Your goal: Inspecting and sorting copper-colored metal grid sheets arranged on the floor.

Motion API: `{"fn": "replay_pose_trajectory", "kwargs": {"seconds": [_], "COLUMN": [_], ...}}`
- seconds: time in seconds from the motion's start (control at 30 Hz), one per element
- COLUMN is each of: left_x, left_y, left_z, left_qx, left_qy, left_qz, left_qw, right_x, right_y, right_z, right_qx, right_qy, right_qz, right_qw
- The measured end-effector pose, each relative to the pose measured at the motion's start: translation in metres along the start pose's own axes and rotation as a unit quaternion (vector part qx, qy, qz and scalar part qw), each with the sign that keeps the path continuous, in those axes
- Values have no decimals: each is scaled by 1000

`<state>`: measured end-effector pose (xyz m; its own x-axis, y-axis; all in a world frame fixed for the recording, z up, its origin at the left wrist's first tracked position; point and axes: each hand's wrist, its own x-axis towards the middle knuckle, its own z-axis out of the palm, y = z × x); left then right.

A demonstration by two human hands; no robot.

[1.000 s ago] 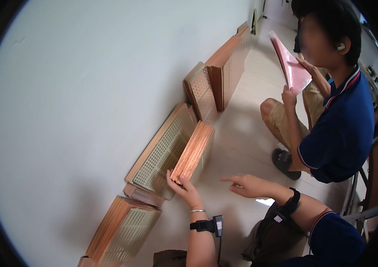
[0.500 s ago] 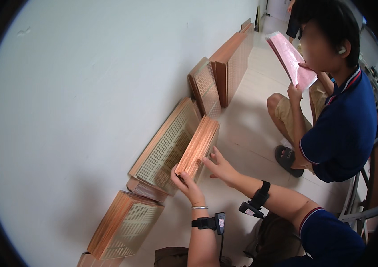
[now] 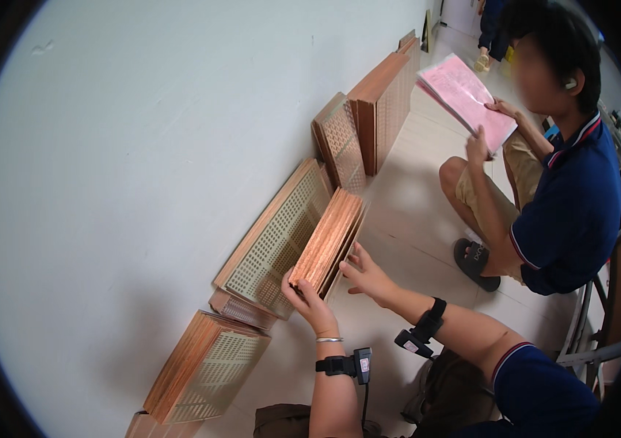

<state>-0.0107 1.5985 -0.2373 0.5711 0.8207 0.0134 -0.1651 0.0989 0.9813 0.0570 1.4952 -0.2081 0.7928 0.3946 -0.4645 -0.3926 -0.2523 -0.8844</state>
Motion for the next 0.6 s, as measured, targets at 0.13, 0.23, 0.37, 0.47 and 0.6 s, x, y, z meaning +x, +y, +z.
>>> {"fn": "replay_pose_trajectory", "kwargs": {"seconds": [0.13,0.23,0.37,0.47,0.6], "left_x": [2,1,-2,-2,-5], "left_y": [-2,-4,-8,-12,-10], "left_z": [0,-1,-2,-6,-6], "left_qx": [14,9,-15,-77,-44], "left_qy": [-4,-1,-6,-14,-20], "left_qz": [2,-2,-7,-6,14], "left_qw": [1000,1000,1000,997,999], "right_x": [-3,-6,3,14,23], "right_y": [-2,-5,-1,-8,-5], "right_z": [-11,-14,-14,-20,-36], "right_qx": [50,64,18,-29,-70], "right_qy": [-39,-46,-65,-64,-40], "right_qz": [10,27,-2,-13,-27], "right_qw": [998,997,998,997,996]}}
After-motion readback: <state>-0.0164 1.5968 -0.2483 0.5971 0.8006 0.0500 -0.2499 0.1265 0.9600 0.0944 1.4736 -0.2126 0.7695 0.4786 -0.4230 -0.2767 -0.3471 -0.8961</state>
